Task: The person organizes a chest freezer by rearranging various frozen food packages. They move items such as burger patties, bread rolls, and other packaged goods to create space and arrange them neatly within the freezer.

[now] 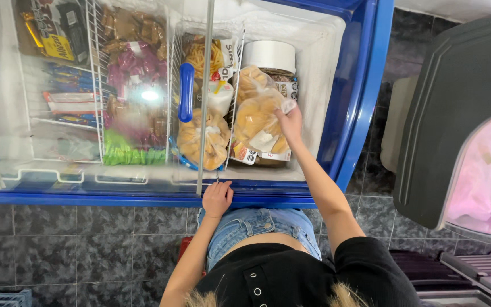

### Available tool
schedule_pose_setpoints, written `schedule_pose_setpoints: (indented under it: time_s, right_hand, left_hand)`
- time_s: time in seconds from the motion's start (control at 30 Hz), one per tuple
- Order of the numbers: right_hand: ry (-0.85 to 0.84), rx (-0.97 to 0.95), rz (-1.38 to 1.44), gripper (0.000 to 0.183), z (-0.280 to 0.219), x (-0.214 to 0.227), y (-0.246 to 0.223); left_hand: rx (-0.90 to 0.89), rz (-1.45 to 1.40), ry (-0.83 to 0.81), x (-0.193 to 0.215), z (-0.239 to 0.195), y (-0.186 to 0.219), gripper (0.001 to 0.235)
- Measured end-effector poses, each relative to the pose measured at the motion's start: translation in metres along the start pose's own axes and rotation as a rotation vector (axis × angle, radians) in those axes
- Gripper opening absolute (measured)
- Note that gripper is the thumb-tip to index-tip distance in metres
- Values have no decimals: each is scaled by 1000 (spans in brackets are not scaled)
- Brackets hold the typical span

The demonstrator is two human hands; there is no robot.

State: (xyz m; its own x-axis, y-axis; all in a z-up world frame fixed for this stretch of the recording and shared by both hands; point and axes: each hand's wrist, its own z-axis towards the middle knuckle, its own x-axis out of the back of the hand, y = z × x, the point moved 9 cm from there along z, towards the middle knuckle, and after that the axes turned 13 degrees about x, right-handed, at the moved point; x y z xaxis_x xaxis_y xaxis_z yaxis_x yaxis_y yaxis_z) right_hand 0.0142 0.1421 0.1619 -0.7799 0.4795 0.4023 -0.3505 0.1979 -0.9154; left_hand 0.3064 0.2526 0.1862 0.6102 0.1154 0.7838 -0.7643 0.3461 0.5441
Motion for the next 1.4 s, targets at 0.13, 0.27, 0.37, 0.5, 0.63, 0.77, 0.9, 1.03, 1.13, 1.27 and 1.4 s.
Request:
schedule_pose_setpoints:
  time_s: [0.13, 0.27, 0.37, 0.5, 0.63, 0.77, 0.9, 1.03, 1.13, 1.27, 1.4]
  right_hand:
    - [93, -104, 80, 28, -12, 21, 27]
    - [255, -192, 187, 8, -4, 42, 50]
    - [346, -203, 241, 6, 14, 53, 55]
    - [401, -180, 144, 7, 45, 59, 58]
    - [227, -50, -128, 26, 53, 42, 63]
    - [143, -96, -584, 32, 47, 38, 68]
    - [53, -115, -724, 27, 52, 35, 71]
    - [-15, -227, -602, 40, 62, 37, 87]
    - [107, -296, -316, 75, 46, 39, 87]
    - [228, 173, -387, 49, -8, 10, 21]
    - [-259, 329, -409, 18, -57, -98, -14]
  left_hand:
    - [-5, 10, -31, -4, -2, 0, 14]
    - [-4, 18, -38, -5, -1, 0, 12]
    - [-5, 28, -29, -5, 2, 1, 11]
    - [-3, 24, -36, -1, 6, 6, 10]
    - [0, 28, -28, -1, 8, 6, 11]
    - [0, 46, -40, -2, 9, 7, 12]
    - [3, 57, -50, -2, 11, 9, 12]
    - [-7, 69, -55, -1, 12, 12, 12]
    - [-2, 58, -53, -2, 12, 8, 13]
    - [8, 61, -65, -5, 5, 4, 11]
    - [-11, 45, -43, -2, 7, 7, 10]
